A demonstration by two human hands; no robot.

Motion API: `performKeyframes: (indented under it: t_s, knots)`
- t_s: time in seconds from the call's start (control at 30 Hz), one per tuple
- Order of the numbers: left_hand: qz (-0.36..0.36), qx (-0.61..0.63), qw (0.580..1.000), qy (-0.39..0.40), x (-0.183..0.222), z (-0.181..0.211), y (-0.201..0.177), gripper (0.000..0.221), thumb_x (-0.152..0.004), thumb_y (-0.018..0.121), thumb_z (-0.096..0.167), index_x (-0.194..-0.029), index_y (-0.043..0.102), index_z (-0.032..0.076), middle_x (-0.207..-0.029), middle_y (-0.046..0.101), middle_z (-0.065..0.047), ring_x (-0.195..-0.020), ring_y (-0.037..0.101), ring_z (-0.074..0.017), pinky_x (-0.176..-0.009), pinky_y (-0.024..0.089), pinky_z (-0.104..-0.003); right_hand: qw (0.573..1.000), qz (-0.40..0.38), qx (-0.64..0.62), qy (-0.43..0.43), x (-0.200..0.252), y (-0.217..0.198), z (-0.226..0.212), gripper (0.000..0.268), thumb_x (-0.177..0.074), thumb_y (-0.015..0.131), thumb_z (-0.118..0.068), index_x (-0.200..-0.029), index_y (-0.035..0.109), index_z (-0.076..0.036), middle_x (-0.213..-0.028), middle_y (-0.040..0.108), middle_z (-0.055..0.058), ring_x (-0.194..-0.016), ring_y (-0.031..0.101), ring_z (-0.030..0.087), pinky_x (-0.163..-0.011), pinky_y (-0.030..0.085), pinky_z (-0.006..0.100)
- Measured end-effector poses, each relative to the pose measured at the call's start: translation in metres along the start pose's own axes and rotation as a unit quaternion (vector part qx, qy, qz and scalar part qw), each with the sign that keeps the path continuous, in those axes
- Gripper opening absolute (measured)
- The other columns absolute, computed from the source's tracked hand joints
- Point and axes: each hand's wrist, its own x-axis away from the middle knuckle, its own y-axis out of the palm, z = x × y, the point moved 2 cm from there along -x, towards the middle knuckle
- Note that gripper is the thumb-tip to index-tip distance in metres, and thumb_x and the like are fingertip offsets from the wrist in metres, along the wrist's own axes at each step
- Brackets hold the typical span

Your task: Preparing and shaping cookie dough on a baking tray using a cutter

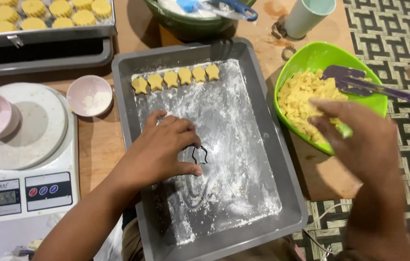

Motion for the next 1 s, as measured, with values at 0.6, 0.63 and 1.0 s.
performKeyframes:
  t_s: [0.6,0.63,1.0]
  knots:
    - [0.036,0.003,0.999,0.003,0.001,-0.003,0.005,0.050,-0.078,0.080,0.060,-0.108,0.073,0.021,-0.113,0.065,0.000,-0.115,0.056,-0.0275,-0.114,0.021,-0.057,0.939,-0.201,-0.122,0.251,-0.064,0.022,0.054,0.027,-0.094,0.074,-0.006,-0.121,0.076,-0.012,-0.120,0.075,0.012,-0.099,0.072,0.021,-0.087,0.057,0.040]
    - [0.037,0.005,0.999,0.004,0.001,-0.002,0.004,0.050,-0.078,0.080,0.060,-0.108,0.073,0.021,-0.113,0.065,0.000,-0.115,0.056,-0.0275,-0.114,0.021,-0.057,0.939,-0.202,-0.120,0.251,-0.068,0.018,0.058,0.027,-0.094,0.074,-0.006,-0.121,0.076,-0.012,-0.120,0.075,0.012,-0.099,0.072,0.021,-0.087,0.057,0.040]
    - [0.010,0.011,1.000,-0.011,0.001,0.001,0.000,0.052,-0.081,0.078,0.060,-0.115,0.072,0.020,-0.121,0.064,-0.002,-0.121,0.056,-0.0264,-0.117,0.018,-0.058,0.931,-0.318,0.135,0.118,-0.088,0.052,0.063,0.045,-0.102,0.058,-0.028,-0.145,0.060,-0.018,-0.144,0.063,0.012,-0.122,0.063,0.035,-0.100,0.052,0.052]
